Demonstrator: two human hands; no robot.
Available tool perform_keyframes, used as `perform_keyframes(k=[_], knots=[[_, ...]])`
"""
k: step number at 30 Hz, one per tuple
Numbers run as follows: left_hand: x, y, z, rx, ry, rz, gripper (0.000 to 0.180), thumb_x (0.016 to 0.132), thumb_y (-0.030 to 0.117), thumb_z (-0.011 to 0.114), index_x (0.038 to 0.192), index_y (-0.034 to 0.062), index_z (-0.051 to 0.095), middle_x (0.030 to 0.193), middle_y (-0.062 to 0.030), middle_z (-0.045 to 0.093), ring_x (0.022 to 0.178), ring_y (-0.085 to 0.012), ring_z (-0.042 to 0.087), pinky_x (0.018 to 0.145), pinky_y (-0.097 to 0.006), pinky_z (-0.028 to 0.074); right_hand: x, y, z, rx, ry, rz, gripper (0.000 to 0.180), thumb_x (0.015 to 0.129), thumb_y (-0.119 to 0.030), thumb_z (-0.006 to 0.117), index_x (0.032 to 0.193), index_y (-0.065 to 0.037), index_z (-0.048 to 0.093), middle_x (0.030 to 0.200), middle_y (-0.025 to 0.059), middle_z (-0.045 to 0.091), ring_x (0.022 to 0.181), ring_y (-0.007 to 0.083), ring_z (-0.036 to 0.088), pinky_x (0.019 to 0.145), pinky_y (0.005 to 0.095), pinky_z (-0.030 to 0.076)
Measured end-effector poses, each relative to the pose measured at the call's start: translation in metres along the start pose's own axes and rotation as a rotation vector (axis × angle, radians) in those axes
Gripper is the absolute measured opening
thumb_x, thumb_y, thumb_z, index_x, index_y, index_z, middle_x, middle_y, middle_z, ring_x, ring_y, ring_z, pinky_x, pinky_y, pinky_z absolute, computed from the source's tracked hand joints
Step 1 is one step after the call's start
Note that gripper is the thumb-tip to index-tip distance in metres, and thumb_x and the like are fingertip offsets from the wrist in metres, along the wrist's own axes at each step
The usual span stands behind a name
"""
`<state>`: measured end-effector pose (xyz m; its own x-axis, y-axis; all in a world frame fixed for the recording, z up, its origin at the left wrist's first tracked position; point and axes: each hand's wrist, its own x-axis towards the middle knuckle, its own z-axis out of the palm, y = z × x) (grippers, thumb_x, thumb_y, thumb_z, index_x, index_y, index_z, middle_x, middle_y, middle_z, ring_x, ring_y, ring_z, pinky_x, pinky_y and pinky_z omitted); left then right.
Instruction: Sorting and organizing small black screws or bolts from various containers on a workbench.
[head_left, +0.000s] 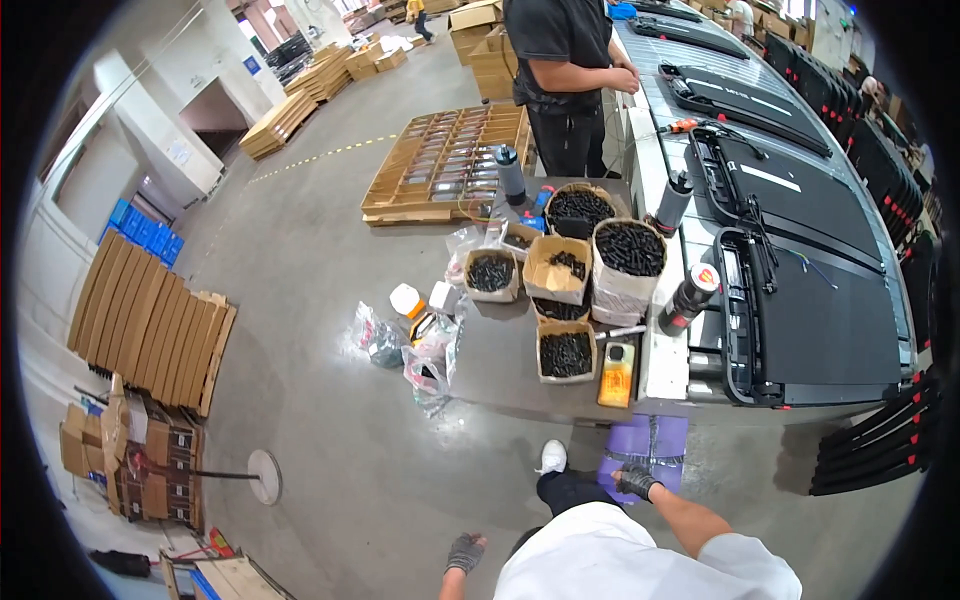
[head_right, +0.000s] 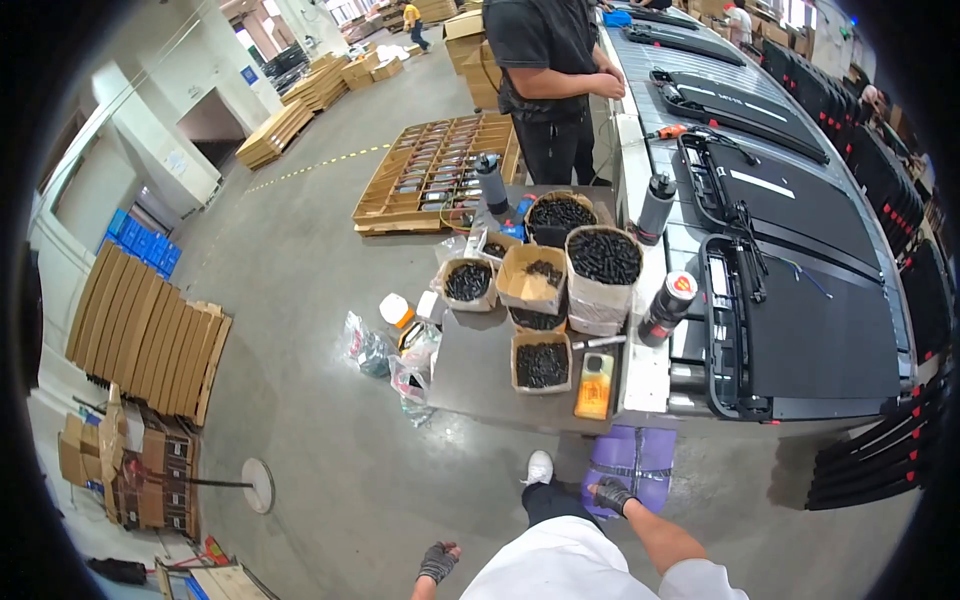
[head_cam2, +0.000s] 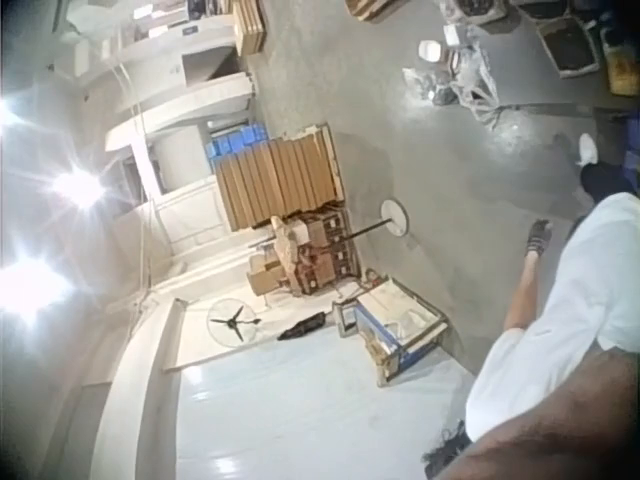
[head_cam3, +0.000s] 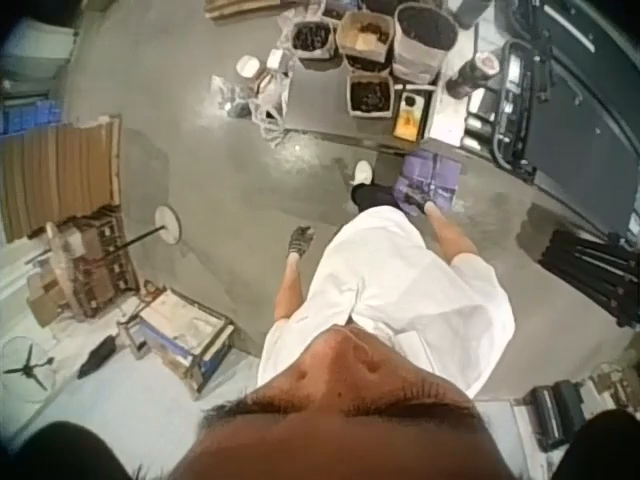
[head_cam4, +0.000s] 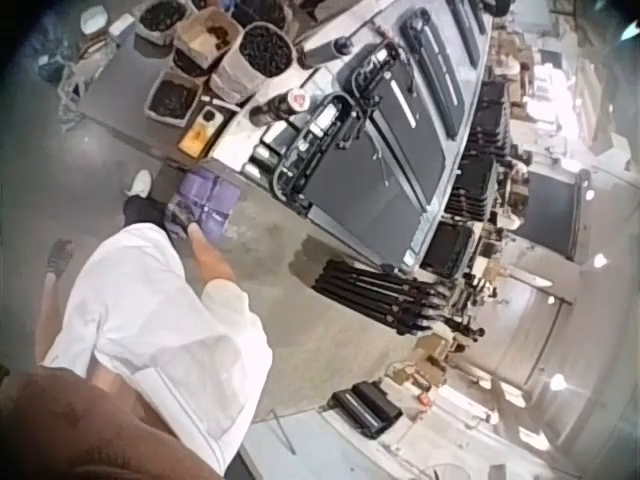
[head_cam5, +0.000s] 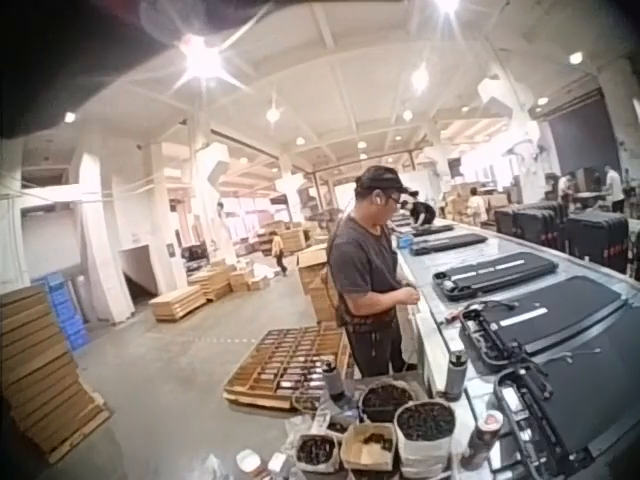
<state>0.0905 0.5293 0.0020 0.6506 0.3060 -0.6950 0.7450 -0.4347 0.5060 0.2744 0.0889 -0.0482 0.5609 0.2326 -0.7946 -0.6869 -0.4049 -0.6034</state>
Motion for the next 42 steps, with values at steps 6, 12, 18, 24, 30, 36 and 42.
perform_keyframes(k=[6,12,18,24,30,36,42], knots=[[0.113,0.138,-0.110,0.321,-0.027,0.257,0.039,0.083,0.027,0.065,0.111,-0.0009,0.061,0.100,-0.0159,0.068,0.094,-0.0257,0.066,0.083,-0.035,0.051,-0.009,-0.073,0.019,0.404,0.161,-0.073,0.023,0.088,-0.025,0.061,0.095,-0.003,0.061,0.079,0.0054,0.063,0.066,0.0137,0.059,0.060,0.0295,0.049],[0.234,0.323,-0.170,0.463,0.028,0.702,0.023,0.080,0.021,0.062,0.099,0.0082,0.066,0.092,-0.0160,0.067,0.088,-0.0333,0.064,0.077,-0.041,0.051,-0.041,-0.034,0.033,0.723,0.453,0.032,0.025,0.084,-0.027,0.064,0.094,-0.004,0.057,0.074,0.0051,0.059,0.066,0.0177,0.060,0.059,0.0316,0.051],[0.342,0.491,-0.183,0.532,0.095,1.001,0.025,0.080,0.018,0.059,0.103,0.0085,0.065,0.095,-0.0169,0.066,0.091,-0.0362,0.062,0.076,-0.044,0.050,-0.075,0.012,0.095,1.001,0.762,0.250,0.020,0.083,-0.025,0.062,0.090,-0.008,0.054,0.068,0.0067,0.056,0.058,0.0226,0.059,0.053,0.0375,0.050],[0.444,0.549,-0.133,1.100,0.492,1.689,0.027,0.086,0.021,0.046,0.095,0.0130,0.070,0.096,-0.0104,0.067,0.090,-0.0257,0.065,0.075,-0.055,0.049,-0.084,0.107,0.246,1.253,0.711,0.085,0.034,0.082,-0.038,0.069,0.102,-0.011,0.065,0.084,-0.0019,0.064,0.078,0.0142,0.058,0.073,0.0292,0.045],[0.457,0.561,-0.130,1.330,-0.017,1.625,0.022,0.082,0.019,0.049,0.086,0.0115,0.069,0.093,-0.0115,0.065,0.085,-0.0262,0.065,0.067,-0.039,0.051,0.071,-0.051,0.177,1.110,0.641,-0.123,0.029,0.083,-0.036,0.067,0.095,-0.009,0.063,0.079,0.0004,0.062,0.070,0.0152,0.056,0.065,0.0300,0.045],[0.436,0.602,-0.124,1.335,-0.102,1.663,0.021,0.074,0.017,0.051,0.078,0.0089,0.071,0.083,-0.0120,0.068,0.074,-0.0257,0.066,0.058,-0.039,0.051,0.051,-0.080,0.199,1.040,0.761,-0.104,0.026,0.084,-0.033,0.064,0.087,-0.008,0.060,0.073,0.0032,0.059,0.060,0.0163,0.053,0.056,0.0309,0.044],[0.459,0.603,-0.155,0.828,-0.026,1.253,0.022,0.084,0.018,0.052,0.098,0.0095,0.067,0.100,-0.0164,0.065,0.095,-0.0321,0.062,0.082,-0.041,0.049,-0.075,-0.050,0.251,1.148,1.038,0.219,0.021,0.084,-0.024,0.063,0.091,-0.005,0.056,0.069,0.0066,0.058,0.054,0.0196,0.056,0.049,0.0317,0.048]])
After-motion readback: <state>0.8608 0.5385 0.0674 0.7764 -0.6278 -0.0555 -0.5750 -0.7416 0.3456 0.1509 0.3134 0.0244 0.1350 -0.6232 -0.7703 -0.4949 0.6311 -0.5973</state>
